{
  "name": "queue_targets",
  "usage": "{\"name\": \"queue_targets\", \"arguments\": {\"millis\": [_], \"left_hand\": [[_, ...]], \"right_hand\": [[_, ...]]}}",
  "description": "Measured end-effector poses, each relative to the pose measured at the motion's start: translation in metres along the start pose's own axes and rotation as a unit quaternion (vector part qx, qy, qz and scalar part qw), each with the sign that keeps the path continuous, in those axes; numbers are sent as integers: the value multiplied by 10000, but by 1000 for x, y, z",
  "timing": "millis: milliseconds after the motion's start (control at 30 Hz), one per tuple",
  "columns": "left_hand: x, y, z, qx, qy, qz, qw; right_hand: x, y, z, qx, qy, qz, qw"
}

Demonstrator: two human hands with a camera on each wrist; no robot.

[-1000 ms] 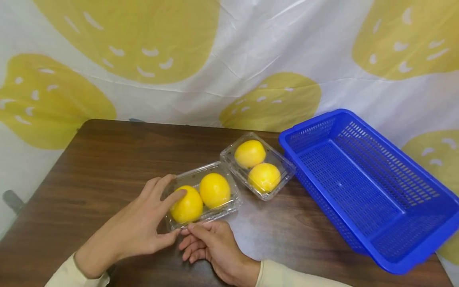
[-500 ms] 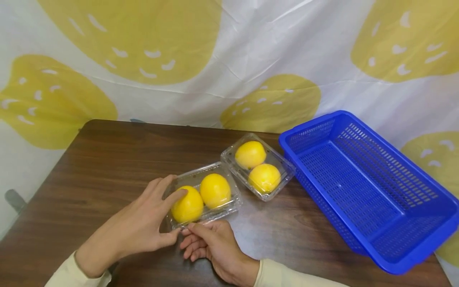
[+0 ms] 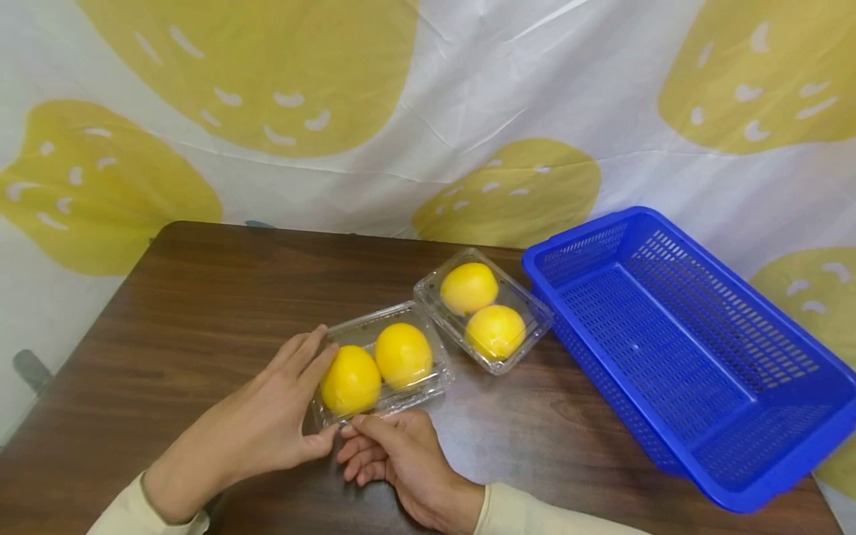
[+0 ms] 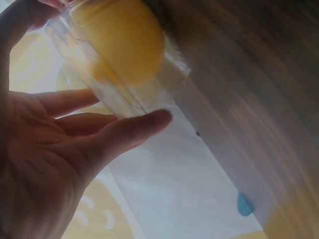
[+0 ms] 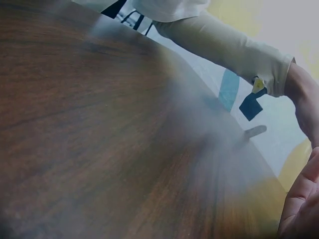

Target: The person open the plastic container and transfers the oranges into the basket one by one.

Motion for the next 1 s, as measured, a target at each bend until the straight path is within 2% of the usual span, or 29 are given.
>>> {"name": "queue_targets", "arguments": {"millis": [100,333,567,1000], "left_hand": [[-3,-1,-3,-41,-42,165,9998],[-4,-3,-8,159,-251,53,9995],[-3,-1,-10,181,-308,148,9993],[-3,-3,-16,311,-537,28,9981]], "right_hand": [[0,0,0,-14,7,-3,10000],[0,-1,0,-12,59,-61,10000],[1,-1,1,-60,80,-66,9999],[5,-4,1,-114,90,-171,9997]]}}
Point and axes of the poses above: each hand's wrist, its own y-axis away from the middle knuckle, its own x-axis out of the palm, z = x × y, the point moved 2 cm from there along -y, towards the middle knuckle, and after that the axes turned 10 degrees about -x, right-handed, at the moved point
